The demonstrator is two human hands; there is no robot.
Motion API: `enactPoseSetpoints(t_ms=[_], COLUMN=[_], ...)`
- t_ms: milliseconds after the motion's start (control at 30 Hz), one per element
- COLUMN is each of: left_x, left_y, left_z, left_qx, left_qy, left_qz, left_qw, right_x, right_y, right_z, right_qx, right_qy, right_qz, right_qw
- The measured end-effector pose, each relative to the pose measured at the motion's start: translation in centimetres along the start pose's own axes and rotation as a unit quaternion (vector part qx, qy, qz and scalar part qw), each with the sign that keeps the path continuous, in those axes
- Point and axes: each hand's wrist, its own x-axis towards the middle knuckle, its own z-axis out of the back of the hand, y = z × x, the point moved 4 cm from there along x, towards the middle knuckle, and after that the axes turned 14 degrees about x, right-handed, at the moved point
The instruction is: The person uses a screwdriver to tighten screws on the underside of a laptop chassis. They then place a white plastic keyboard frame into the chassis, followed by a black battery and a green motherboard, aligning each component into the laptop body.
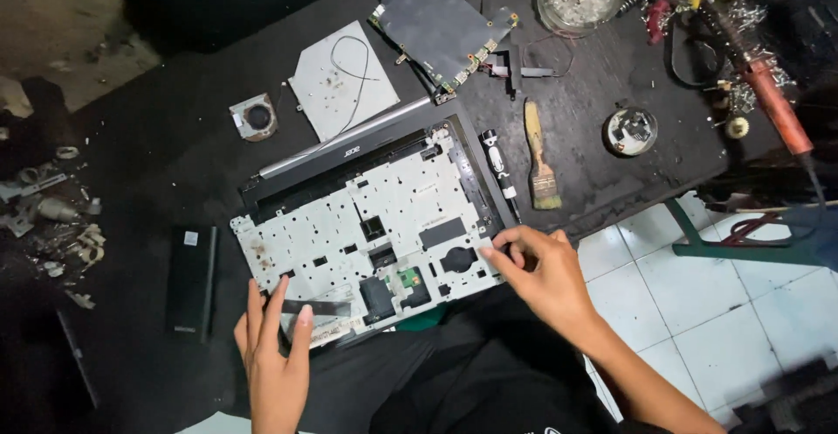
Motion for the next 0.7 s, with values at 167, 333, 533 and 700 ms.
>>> enactPoseSetpoints(t_ms=[167, 333, 533, 700], left_x=[-0.4, -0.5, -0.3, -0.3], left_y=[-0.3, -0.5, -0.5, -0.7], left_z=[0.2, 0.4, 0.6, 0.6], left_qx=[-0.019, -0.031, -0.031, -0.036], left_qy=[-0.004, -0.008, -0.008, -0.010], left_qz=[-0.015, -0.027, -0.029, -0.026], left_qw=[1.000, 0.999, 0.999, 0.999], right_x=[0.7, 0.6, 0.2, -0.1], right_y=[0.7, 0.1, 0.0, -0.3], right_z=[0.4, -0.2, -0.2, 0.2], right_qx=[-0.004, -0.064, -0.100, -0.063], right_qy=[-0.019, -0.018, -0.041, -0.019], right_qz=[0.018, 0.021, 0.035, 0.012], right_qw=[1.000, 0.998, 0.993, 0.998])
